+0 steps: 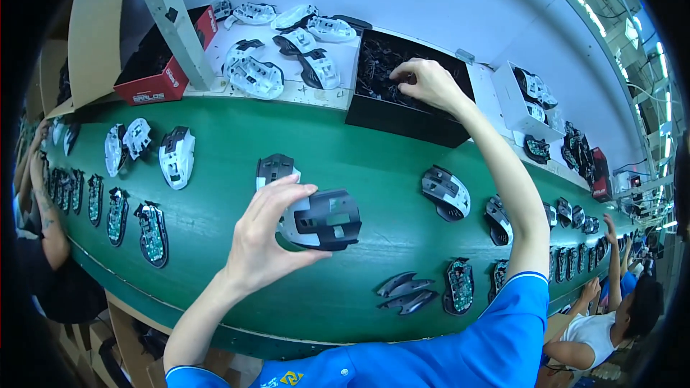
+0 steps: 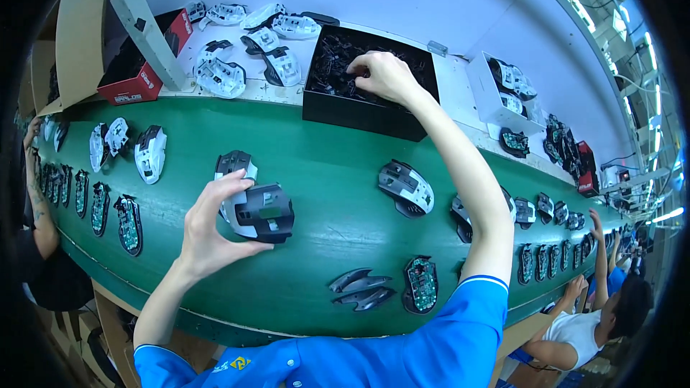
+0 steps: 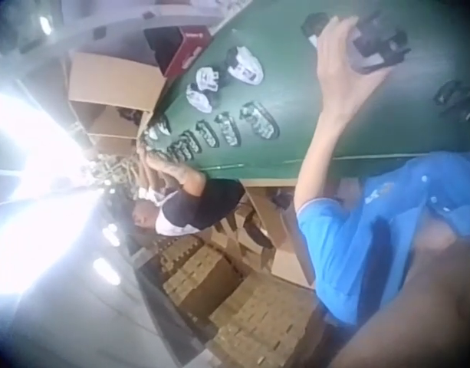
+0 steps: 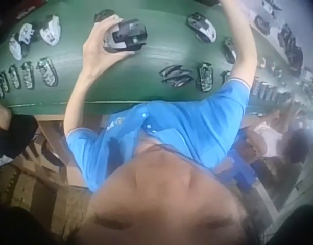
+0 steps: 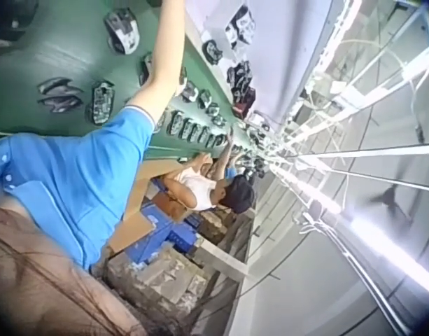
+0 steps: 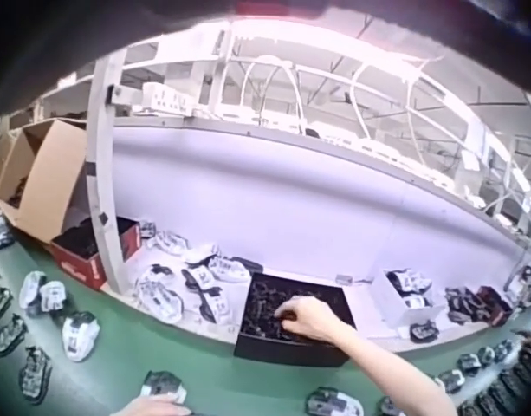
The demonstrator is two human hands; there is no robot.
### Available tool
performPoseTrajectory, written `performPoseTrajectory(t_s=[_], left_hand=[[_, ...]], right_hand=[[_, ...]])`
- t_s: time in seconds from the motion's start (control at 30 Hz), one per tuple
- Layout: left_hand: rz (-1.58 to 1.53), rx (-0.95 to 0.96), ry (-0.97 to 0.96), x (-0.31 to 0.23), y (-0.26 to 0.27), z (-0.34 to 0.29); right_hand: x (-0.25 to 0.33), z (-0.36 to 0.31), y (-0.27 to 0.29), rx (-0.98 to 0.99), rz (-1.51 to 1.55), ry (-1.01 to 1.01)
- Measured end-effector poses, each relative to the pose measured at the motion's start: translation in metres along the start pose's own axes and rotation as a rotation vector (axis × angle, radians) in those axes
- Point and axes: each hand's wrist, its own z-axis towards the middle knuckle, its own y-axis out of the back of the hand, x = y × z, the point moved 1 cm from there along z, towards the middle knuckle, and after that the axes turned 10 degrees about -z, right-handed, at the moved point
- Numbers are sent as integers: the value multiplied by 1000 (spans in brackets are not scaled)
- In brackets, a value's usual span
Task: The person assembles computer mouse casings by picking up mouse shells and plastic components, fitting the components into each shell by hand, and placing the assembled casings onto the conveyor line.
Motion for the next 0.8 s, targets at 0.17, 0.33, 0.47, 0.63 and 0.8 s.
performPoseTrajectory(t_s=[0.17, 0.33, 0.47, 0.63, 0.8], left_hand=[[-77, -72, 1, 10, -2, -10], [-429, -83, 337, 2, 0, -19], [-1633, -66, 686, 4, -5, -24], [-1936, 37, 842, -4, -8, -38], [-1618, 158, 893, -33, -6, -46]], right_hand=[[1, 7, -23, 11, -148, 295], [-4, -2, 20, 169, 177, -129], [-25, -16, 50, 292, -89, -278], [80, -72, 91, -205, 121, -53], [211, -143, 97, -217, 85, 673]])
